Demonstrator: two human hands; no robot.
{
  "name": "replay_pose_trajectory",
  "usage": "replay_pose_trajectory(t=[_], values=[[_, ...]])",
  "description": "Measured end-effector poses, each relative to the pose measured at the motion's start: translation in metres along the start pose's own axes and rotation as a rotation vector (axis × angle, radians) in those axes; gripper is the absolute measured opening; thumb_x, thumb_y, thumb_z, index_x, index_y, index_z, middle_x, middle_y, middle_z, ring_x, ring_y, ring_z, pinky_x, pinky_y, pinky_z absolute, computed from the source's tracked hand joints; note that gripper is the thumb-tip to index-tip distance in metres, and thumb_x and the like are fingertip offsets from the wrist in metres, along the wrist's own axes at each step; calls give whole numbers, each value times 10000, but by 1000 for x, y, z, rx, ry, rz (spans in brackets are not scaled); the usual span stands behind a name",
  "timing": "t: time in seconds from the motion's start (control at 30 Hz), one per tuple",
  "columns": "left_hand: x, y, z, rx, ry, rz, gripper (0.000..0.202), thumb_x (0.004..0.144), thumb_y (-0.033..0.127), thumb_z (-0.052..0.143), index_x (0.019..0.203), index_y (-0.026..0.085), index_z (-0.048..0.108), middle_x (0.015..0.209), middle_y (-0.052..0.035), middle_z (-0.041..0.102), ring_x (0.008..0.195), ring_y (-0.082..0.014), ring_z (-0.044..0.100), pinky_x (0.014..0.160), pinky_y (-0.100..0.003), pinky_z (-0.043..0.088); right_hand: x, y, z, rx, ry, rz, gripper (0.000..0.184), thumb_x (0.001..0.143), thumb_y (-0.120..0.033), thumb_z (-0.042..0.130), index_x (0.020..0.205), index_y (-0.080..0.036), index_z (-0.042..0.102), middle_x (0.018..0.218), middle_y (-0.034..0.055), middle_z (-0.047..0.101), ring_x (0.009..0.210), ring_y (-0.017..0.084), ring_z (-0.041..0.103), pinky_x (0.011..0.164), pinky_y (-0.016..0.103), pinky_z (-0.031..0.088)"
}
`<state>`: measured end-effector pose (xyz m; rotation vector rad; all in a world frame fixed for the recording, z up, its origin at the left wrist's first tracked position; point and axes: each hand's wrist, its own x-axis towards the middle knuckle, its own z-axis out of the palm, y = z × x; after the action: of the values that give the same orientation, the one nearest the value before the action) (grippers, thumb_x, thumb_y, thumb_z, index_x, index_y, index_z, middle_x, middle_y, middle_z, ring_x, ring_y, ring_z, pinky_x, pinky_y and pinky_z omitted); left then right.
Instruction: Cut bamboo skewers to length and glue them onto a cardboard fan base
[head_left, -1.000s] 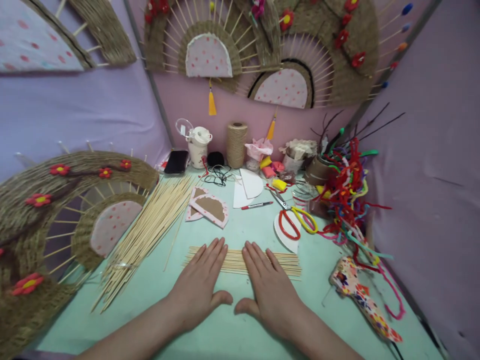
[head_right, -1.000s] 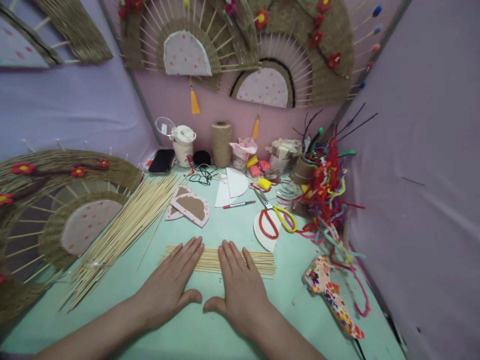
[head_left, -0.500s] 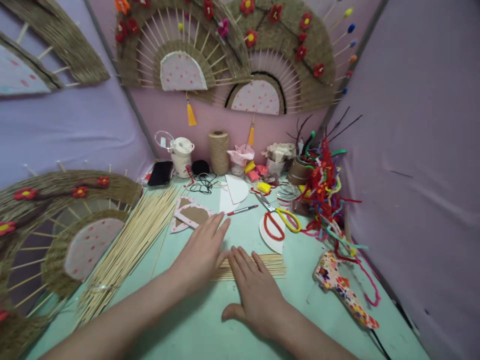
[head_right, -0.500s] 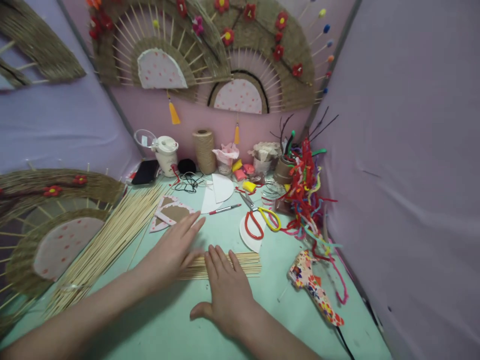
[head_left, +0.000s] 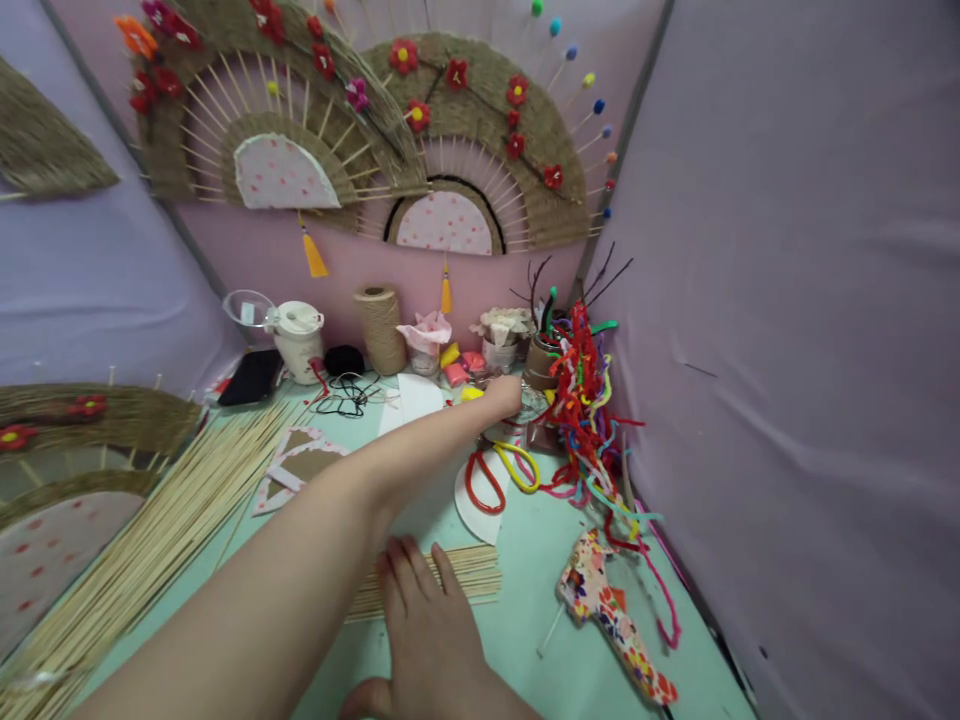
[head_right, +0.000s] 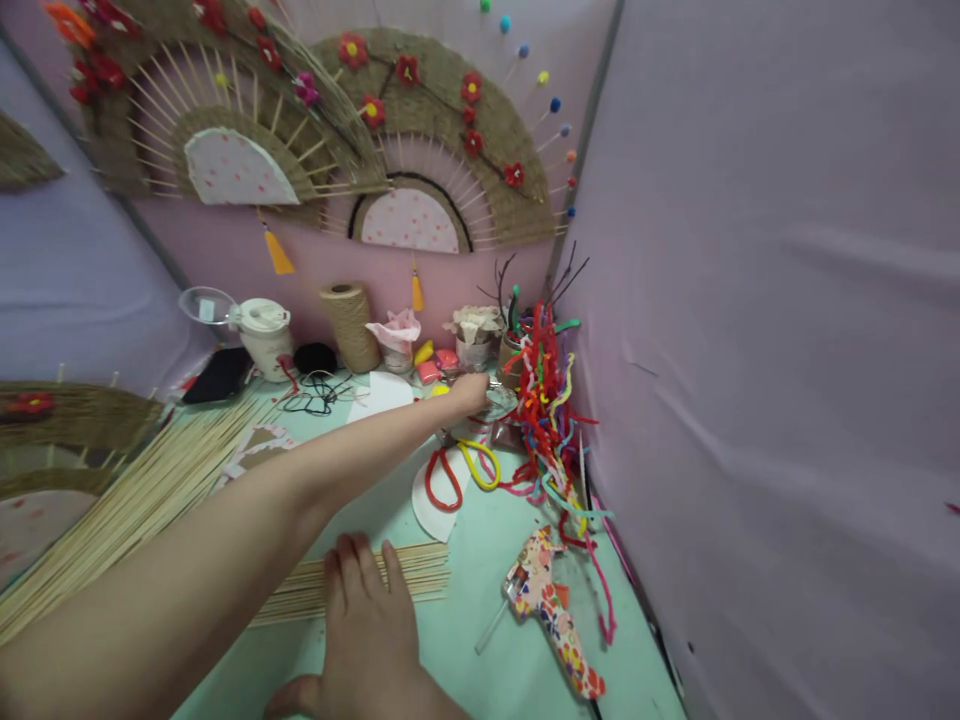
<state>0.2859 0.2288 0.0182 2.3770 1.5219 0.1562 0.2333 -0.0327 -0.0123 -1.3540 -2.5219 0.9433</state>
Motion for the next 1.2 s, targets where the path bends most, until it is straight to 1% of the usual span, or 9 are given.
replay_pose_trajectory(t=[0.13, 0.23, 0.37, 0.47, 0.6, 0.77, 0.97, 1.07, 1.2], values=[[11, 4, 9, -89, 18, -36, 260, 695, 167, 733, 946, 133, 673, 1042, -153, 693, 1046, -268, 636, 877, -292, 475, 1, 3, 3, -10, 19, -8, 1035, 778, -764, 420, 1497, -59, 178, 1571, 158, 102, 1459, 279, 65, 1192, 500, 50], [15, 2, 7, -169, 49, -44, 152, 738, 159, 681, 881, 106, 681, 997, -179, 698, 1000, -268, 647, 848, -301, 474, 1, 5, 7, -26, 49, -24, 1028, 782, -774, 389, 1497, -65, 183, 1571, 151, 115, 1459, 268, 72, 1194, 489, 62], [7, -7, -11, -301, 164, -40, 145, 822, 168, 565, 915, 105, 658, 1013, -159, 691, 976, -233, 632, 839, -308, 465, -2, 4, 7, -46, 42, -22, 992, 809, -764, 337, 1499, -70, 176, 1571, 136, 112, 1462, 245, 58, 1194, 493, 60], [-14, -21, -29, -402, 256, -46, 210, 848, 144, 514, 1040, 118, 596, 1005, -113, 686, 913, -175, 628, 823, -280, 466, -4, 2, 4, -45, 32, -28, 968, 824, -747, 333, 1497, -68, 184, 1569, 134, 116, 1462, 245, 61, 1192, 503, 51], [-73, -49, -49, -514, 324, -99, 277, 904, 219, 453, 1163, 132, 498, 973, -86, 673, 828, -149, 619, 784, -274, 471, -6, 1, 2, -43, 37, -33, 941, 835, -723, 351, 1500, -78, 188, 1572, 121, 111, 1461, 254, 52, 1191, 500, 47], [-177, -95, -70, -631, 275, -259, 628, 793, 620, 532, 1222, 163, 486, 1096, -100, 630, 969, -222, 577, 814, -319, 449, -5, 6, 12, -125, 68, -37, 889, 856, -692, 350, 1504, -105, 193, 1577, 99, 104, 1463, 246, 53, 1185, 499, 57], [-294, -159, -76, -782, 190, -345, 585, 896, 543, 278, 1160, 127, 593, 986, -99, 663, 844, -183, 605, 715, -279, 454, -6, 0, 15, -254, 27, 3, 947, 817, -689, 457, 1505, -99, 187, 1579, 95, 82, 1465, 250, 44, 1184, 472, 73], [-344, -175, -71, -515, 216, -385, 511, 894, 480, 304, 1040, 142, 658, 893, -76, 677, 796, -184, 600, 715, -286, 446, -7, -3, 15, -299, 5, 23, 947, 817, -667, 484, 1504, -90, 184, 1578, 105, 90, 1464, 255, 57, 1180, 473, 81], [-386, -171, -58, -120, 203, -490, 391, 892, 385, 350, 943, 155, 663, 722, -63, 670, 691, -200, 608, 664, -292, 423, -8, 0, 20, -349, 44, -8, 922, 841, -660, 441, 1509, -89, 161, 1577, 128, 121, 1463, 254, 67, 1174, 490, 92]])
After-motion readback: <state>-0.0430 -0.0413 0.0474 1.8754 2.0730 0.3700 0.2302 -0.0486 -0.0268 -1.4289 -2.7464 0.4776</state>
